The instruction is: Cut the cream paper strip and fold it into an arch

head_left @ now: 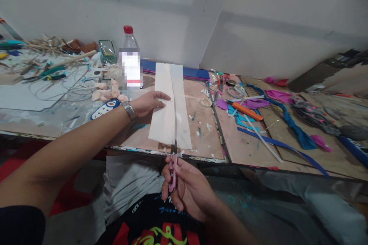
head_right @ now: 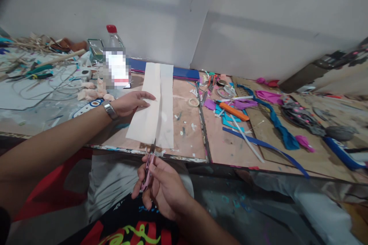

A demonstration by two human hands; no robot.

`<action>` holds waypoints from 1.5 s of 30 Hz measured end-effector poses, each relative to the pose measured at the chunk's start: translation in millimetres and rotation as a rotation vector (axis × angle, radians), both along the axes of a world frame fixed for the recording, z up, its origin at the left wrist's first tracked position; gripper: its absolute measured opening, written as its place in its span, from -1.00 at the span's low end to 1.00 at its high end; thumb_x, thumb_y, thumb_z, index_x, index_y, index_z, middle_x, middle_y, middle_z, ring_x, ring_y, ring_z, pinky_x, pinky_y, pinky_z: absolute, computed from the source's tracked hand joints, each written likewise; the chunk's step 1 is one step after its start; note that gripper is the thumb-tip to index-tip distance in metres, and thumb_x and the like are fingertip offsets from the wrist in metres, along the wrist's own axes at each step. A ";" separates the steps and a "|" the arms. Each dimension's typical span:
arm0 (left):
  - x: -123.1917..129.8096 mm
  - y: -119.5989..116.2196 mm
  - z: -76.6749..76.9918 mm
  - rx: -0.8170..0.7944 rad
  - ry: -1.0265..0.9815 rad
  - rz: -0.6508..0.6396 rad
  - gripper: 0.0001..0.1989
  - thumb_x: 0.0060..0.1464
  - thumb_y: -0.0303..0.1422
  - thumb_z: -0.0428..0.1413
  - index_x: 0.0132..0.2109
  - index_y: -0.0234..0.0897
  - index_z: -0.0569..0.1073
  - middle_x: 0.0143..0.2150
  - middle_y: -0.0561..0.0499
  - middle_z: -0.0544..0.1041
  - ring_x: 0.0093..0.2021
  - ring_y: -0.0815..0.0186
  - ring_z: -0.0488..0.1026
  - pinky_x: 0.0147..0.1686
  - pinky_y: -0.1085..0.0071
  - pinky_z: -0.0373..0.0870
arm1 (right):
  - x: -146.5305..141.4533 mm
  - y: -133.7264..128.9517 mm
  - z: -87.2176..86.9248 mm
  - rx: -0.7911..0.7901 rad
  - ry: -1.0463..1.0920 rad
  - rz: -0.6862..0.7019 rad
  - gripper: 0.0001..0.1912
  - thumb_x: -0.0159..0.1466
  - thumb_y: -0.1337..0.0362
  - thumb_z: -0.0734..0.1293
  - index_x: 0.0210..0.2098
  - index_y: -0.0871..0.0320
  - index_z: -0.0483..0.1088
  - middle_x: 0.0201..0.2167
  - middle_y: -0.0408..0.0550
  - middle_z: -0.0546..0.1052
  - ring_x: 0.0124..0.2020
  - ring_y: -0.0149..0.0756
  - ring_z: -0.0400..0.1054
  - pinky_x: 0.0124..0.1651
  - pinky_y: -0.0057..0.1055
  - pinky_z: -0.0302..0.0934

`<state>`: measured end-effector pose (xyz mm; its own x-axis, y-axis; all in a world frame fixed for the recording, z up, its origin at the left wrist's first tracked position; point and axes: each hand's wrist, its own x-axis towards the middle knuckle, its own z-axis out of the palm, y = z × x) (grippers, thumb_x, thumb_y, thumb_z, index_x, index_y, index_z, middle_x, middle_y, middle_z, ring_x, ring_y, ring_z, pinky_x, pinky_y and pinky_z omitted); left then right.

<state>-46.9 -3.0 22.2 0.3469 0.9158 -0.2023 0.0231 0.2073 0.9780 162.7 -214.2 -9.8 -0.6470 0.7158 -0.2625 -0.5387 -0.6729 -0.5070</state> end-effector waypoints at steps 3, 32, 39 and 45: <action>0.4 -1.1 1.2 -0.006 0.000 0.006 -0.69 0.05 -0.63 0.23 -0.03 -0.38 0.56 -0.44 0.06 0.49 -0.48 0.45 0.36 -0.38 0.48 0.35 | 0.0 0.5 0.1 0.002 0.018 -0.002 -0.80 0.47 0.24 0.25 0.05 0.16 0.24 -0.33 -0.14 0.50 -0.42 -0.25 0.60 -0.69 -0.62 0.25; -0.7 1.5 -4.8 -0.017 0.006 0.015 -0.65 0.00 -0.60 0.24 -0.02 -0.36 0.56 -0.33 0.00 0.56 -0.41 0.41 0.48 -0.34 0.45 0.40 | -1.3 -0.2 -1.0 0.003 0.005 -0.029 -0.82 0.47 0.25 0.27 0.02 0.16 0.25 -0.34 -0.15 0.52 -0.47 -0.31 0.58 -0.71 -0.66 0.24; -1.1 2.2 -5.0 -0.007 0.009 0.009 -0.66 0.02 -0.61 0.22 -0.02 -0.37 0.56 -0.37 0.02 0.54 -0.47 0.46 0.40 -0.42 0.50 0.32 | -1.6 0.5 -1.8 0.013 -0.007 -0.023 -0.79 0.45 0.22 0.30 0.01 0.14 0.25 -0.35 -0.17 0.51 -0.46 -0.30 0.58 -0.72 -0.65 0.21; -0.2 1.1 -3.7 -0.021 0.017 0.013 -0.66 0.00 -0.58 0.26 -0.02 -0.35 0.56 -0.32 -0.01 0.57 -0.41 0.42 0.45 -0.36 0.47 0.37 | -1.4 -0.5 -1.1 0.008 -0.016 -0.021 -0.73 0.43 0.18 0.33 0.04 0.14 0.26 -0.35 -0.17 0.49 -0.46 -0.28 0.58 -0.72 -0.63 0.20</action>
<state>-47.0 -1.9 18.6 0.3311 0.9158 -0.2274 0.0370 0.2282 0.9729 161.2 -214.7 -10.9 -0.6279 0.7310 -0.2671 -0.5442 -0.6578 -0.5208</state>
